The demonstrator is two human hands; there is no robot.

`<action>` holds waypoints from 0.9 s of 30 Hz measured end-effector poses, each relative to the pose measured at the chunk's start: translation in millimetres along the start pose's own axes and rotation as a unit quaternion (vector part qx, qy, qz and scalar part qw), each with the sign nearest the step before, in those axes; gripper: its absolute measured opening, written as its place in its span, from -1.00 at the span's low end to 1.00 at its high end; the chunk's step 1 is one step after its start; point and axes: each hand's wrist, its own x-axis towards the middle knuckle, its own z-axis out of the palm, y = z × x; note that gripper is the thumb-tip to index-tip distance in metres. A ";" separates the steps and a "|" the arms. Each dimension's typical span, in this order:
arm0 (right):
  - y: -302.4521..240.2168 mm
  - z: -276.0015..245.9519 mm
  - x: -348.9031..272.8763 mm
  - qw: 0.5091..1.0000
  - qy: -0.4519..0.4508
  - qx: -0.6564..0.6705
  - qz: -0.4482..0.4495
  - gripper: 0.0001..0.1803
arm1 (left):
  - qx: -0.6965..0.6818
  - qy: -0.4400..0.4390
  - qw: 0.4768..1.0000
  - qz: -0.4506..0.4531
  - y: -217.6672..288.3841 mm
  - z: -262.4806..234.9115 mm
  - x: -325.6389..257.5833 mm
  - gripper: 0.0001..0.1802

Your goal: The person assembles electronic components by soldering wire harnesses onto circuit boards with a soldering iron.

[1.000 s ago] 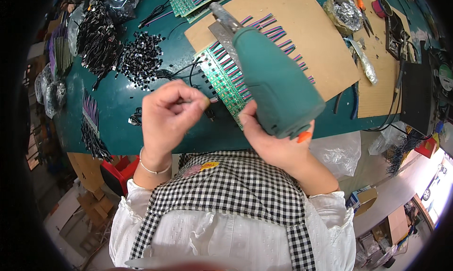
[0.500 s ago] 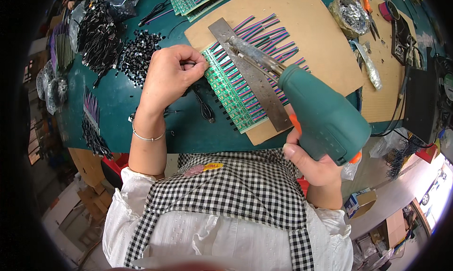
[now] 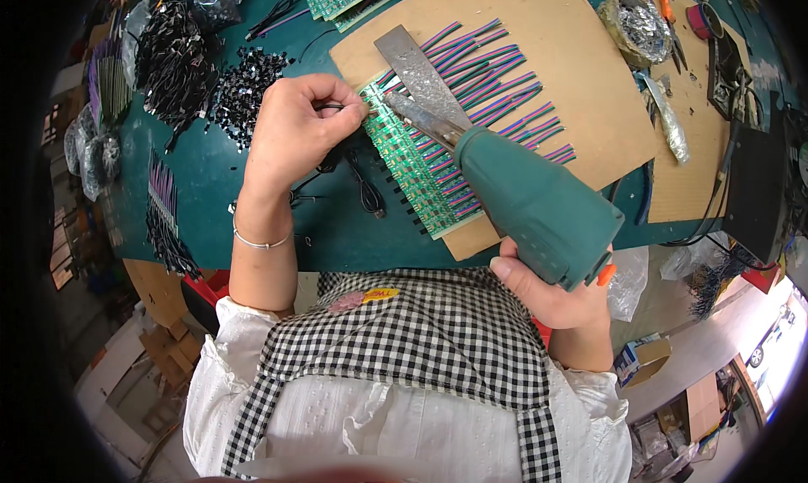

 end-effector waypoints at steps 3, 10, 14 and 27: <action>-0.2 0.0 0.3 1.000 -0.004 -0.005 0.002 -0.84 | -0.016 -0.016 1.000 -0.006 -2.3 -2.0 0.8 -0.88; -1.4 1.3 1.4 1.000 -0.001 -0.011 0.007 -0.85 | -0.019 -0.043 0.999 -0.008 -4.3 -3.8 1.2 -0.87; 0.4 0.1 1.6 1.000 -0.008 -0.017 0.002 -0.85 | -0.022 -0.021 1.000 0.007 -3.5 2.6 -2.6 -0.87; -0.9 2.6 0.6 1.000 0.005 0.011 0.021 -0.81 | -0.006 0.052 0.999 -0.003 -2.7 8.8 -6.3 -0.88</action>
